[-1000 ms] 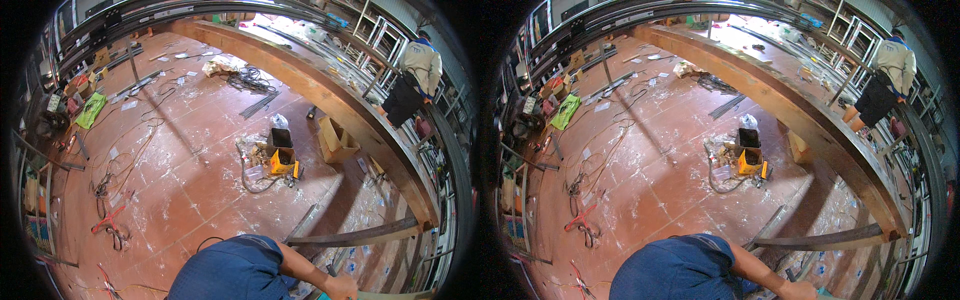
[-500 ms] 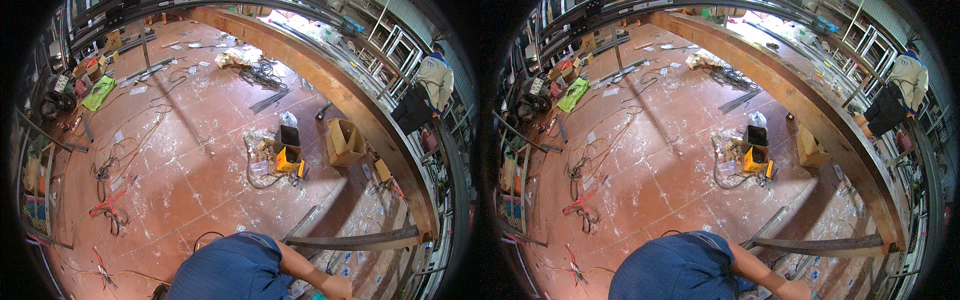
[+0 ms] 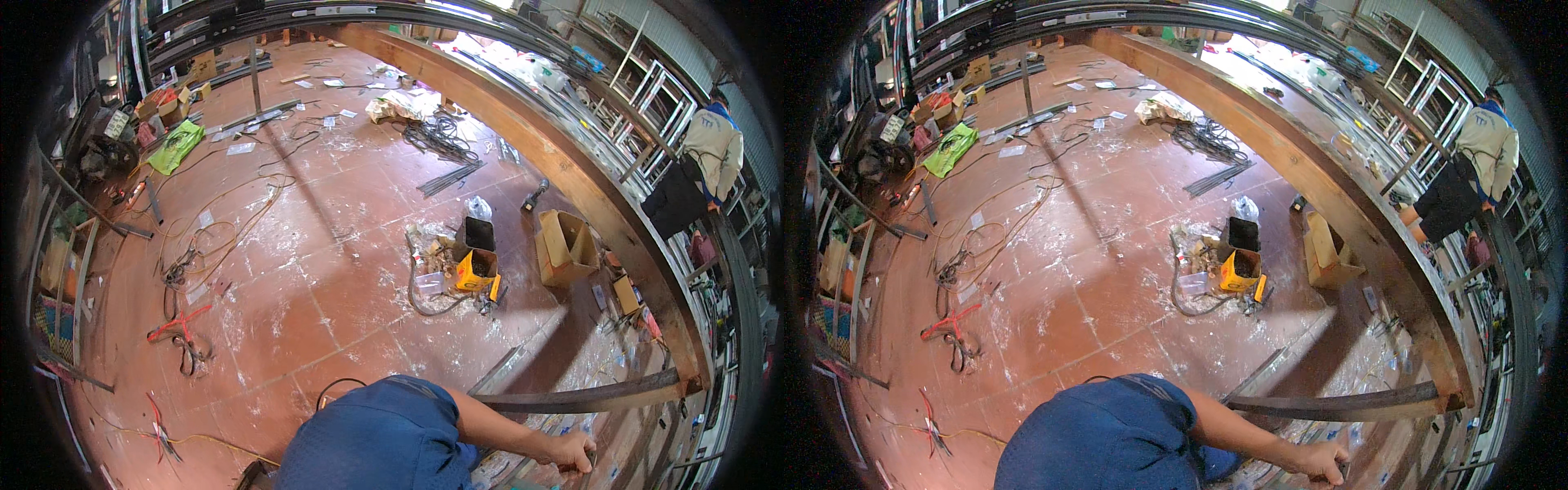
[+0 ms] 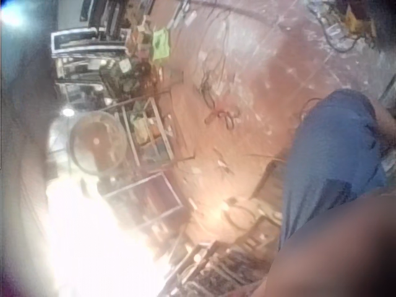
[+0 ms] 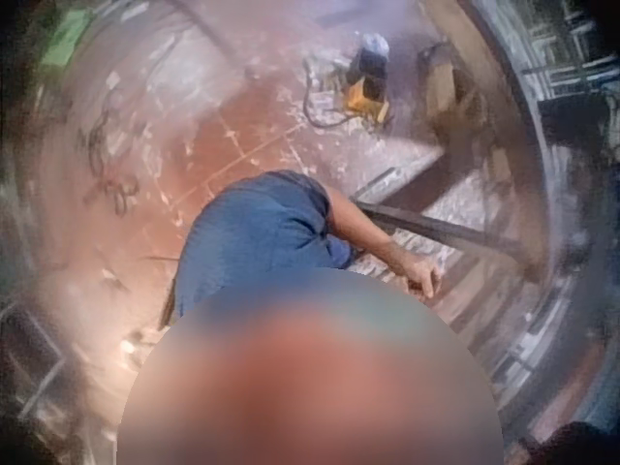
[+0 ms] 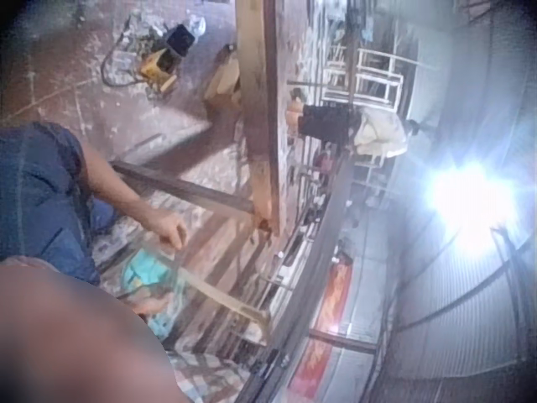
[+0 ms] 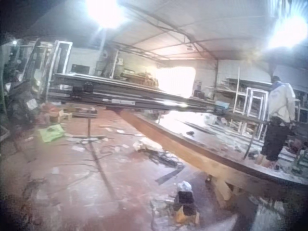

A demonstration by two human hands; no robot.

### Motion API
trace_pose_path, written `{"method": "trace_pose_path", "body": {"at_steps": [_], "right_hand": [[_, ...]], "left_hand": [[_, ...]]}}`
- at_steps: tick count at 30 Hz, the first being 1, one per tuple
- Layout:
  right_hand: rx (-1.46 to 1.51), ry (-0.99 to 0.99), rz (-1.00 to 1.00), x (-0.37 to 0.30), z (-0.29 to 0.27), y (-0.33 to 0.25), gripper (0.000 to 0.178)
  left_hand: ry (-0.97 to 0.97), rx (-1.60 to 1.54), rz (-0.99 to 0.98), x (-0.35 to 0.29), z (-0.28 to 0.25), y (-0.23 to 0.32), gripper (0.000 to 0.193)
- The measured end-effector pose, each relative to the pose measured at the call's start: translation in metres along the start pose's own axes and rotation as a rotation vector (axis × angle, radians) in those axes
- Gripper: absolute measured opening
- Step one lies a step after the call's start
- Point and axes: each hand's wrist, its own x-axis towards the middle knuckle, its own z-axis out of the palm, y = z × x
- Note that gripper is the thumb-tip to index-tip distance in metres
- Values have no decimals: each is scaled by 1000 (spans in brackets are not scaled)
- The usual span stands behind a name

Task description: The person assembles aluminum window frames by hand, aligning and fitting frame sections together on a workbench. They handle frame profiles and small metal rods, positioning components and checking fit without using visible tools.

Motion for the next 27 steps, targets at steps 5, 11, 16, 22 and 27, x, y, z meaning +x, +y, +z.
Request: {"method": "trace_pose_path", "body": {"at_steps": [5,11,16,22,27], "right_hand": [[41,-101,-46,-11,25,-22,43],[263,-121,-93,-34,38,-67,42],[747,-13,-81,-41,44,-93,38],[845,19,-142,-47,-8,-99,39],[895,67,-143,-44,-44,-93,39]], "left_hand": [[-76,-44,-40,27,24,-63,25],[-261,-34,-45,1,60,-54,28],[-68,-147,-157,5,79,12,22],[-179,-282,-245,12,115,-8,23],[-214,-292,-251,18,138,-24,22]]}}
